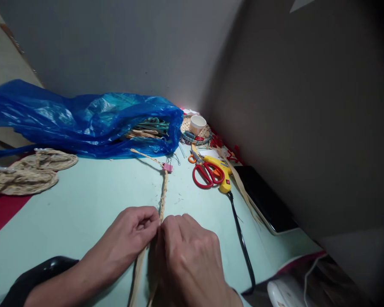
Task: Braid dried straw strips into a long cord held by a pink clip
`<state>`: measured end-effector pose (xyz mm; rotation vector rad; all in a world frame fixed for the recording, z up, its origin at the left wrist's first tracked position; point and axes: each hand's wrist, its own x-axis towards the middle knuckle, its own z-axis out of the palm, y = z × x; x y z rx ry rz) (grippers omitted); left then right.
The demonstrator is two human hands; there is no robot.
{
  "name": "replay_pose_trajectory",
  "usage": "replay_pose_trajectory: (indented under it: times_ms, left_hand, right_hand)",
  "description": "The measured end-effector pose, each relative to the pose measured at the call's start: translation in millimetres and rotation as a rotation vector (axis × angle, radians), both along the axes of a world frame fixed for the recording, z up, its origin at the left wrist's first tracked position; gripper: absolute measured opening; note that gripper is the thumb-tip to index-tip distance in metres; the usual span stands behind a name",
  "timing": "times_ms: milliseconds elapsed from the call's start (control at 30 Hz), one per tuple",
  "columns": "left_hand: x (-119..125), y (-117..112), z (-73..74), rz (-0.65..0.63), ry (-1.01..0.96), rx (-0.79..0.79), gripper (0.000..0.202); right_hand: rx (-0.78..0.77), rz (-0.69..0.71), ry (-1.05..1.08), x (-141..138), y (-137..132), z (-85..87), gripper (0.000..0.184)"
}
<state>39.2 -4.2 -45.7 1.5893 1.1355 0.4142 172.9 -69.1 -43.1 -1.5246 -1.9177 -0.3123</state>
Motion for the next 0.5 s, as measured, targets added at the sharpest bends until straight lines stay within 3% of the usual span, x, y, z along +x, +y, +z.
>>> replay_pose_trajectory:
  times_ms: [67,133,233,333,433,500]
  left_hand:
    - [-1,1,-0.1,-0.018,-0.06,-0.034,0.03]
    - [-2,2,0.9,-0.042,-0.097,-0.068,0.029]
    - [-3,3,3.7,-0.063,-0.088,-0.071,0.029]
    - [-4,4,4.7,-0.05,-0.039,-0.032,0.03]
    - [-3,5,2.2,-0.054,0.013,0.0,0.033]
    - [-3,6,-0.3,-0.064,0.017,0.003,0.033]
  right_hand:
    - [-0.012,0.002,0.013,-3,-2,0.6,0.025]
    - [-0.121,0.036,0.116,-1,-3,1.4,0.022]
    - [-0.459,0.064,0.461,6,-2,5.0,0.02]
    - [-0.745,0.004,0.868,15,4,11.0,0.017]
    - [-0.863,-0.002,1.13,21,11,16.2,0.019]
    - [-0.879,0.025,1.18,21,13,17.5,0.019]
